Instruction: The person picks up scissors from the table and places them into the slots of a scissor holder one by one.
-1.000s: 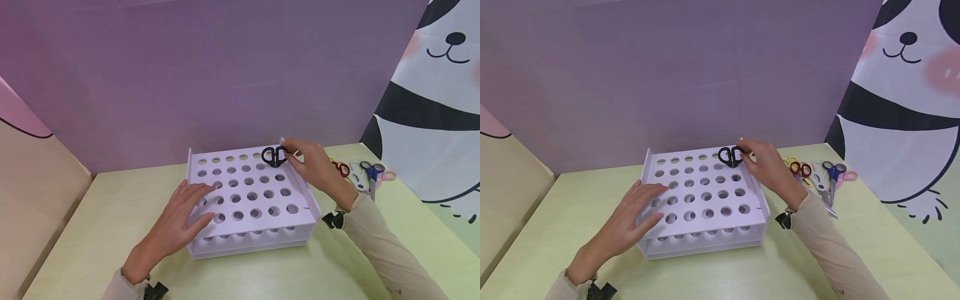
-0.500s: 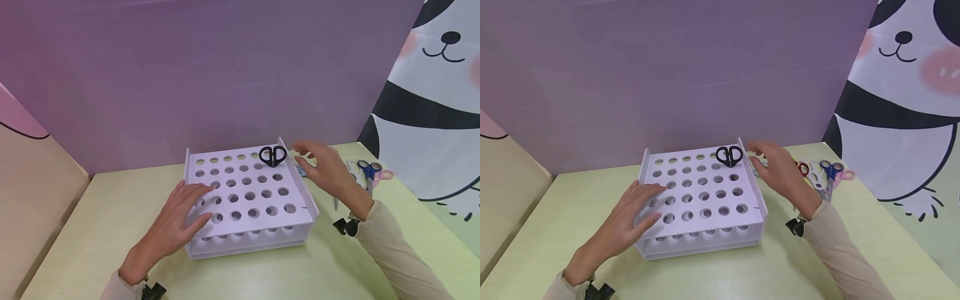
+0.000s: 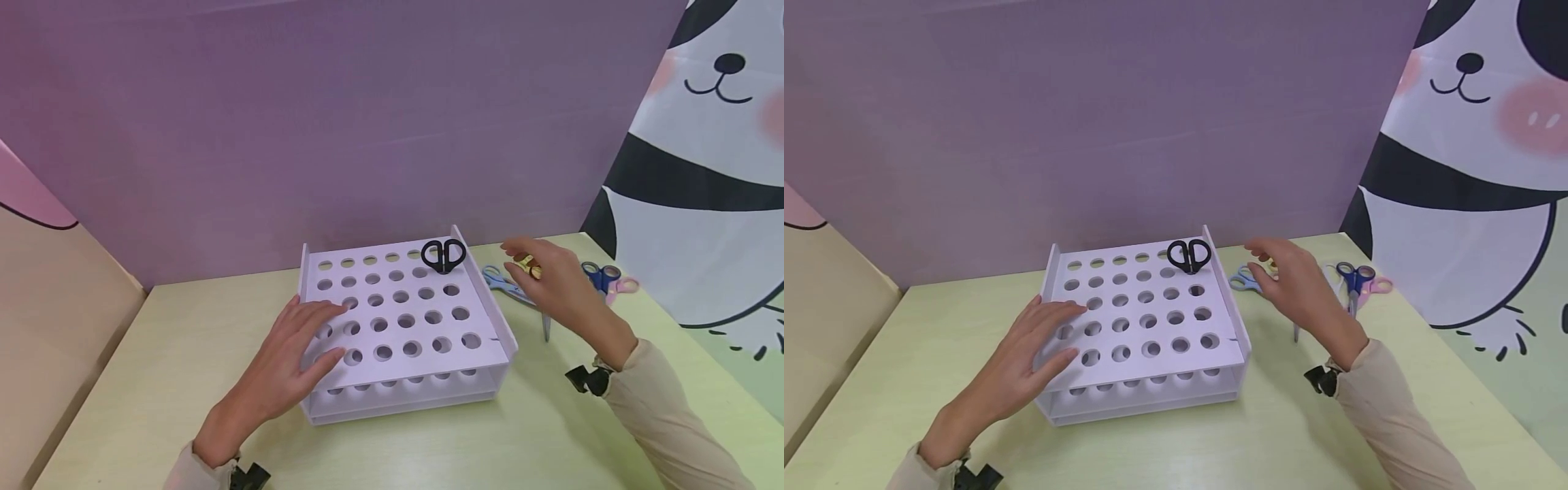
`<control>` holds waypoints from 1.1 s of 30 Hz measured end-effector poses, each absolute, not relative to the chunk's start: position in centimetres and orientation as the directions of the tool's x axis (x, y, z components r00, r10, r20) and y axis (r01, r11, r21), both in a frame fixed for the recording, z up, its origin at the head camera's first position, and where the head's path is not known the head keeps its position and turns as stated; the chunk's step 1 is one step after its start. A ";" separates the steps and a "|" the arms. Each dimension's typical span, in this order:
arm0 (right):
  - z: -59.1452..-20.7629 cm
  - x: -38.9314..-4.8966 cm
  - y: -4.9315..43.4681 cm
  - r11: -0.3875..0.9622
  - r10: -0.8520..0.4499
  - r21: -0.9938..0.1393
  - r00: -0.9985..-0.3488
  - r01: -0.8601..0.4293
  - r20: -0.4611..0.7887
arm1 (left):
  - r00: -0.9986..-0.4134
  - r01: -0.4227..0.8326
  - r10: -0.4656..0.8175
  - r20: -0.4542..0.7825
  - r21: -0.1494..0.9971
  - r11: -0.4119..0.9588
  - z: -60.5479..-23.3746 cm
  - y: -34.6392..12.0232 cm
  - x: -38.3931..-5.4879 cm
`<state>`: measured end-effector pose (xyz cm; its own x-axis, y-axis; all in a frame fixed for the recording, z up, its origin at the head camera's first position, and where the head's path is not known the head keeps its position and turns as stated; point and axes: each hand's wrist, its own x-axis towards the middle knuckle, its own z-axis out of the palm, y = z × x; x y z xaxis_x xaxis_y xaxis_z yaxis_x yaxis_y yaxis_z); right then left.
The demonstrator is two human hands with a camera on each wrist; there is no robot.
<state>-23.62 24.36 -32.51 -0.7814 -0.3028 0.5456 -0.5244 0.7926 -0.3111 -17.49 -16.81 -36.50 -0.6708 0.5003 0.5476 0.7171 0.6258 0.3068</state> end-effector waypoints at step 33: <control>-40.7 -29.5 28.1 0.839 -0.408 -0.326 -0.900 -0.436 0.155 | -0.659 0.729 0.508 0.554 0.305 0.613 -36.6 -16.9 -17.7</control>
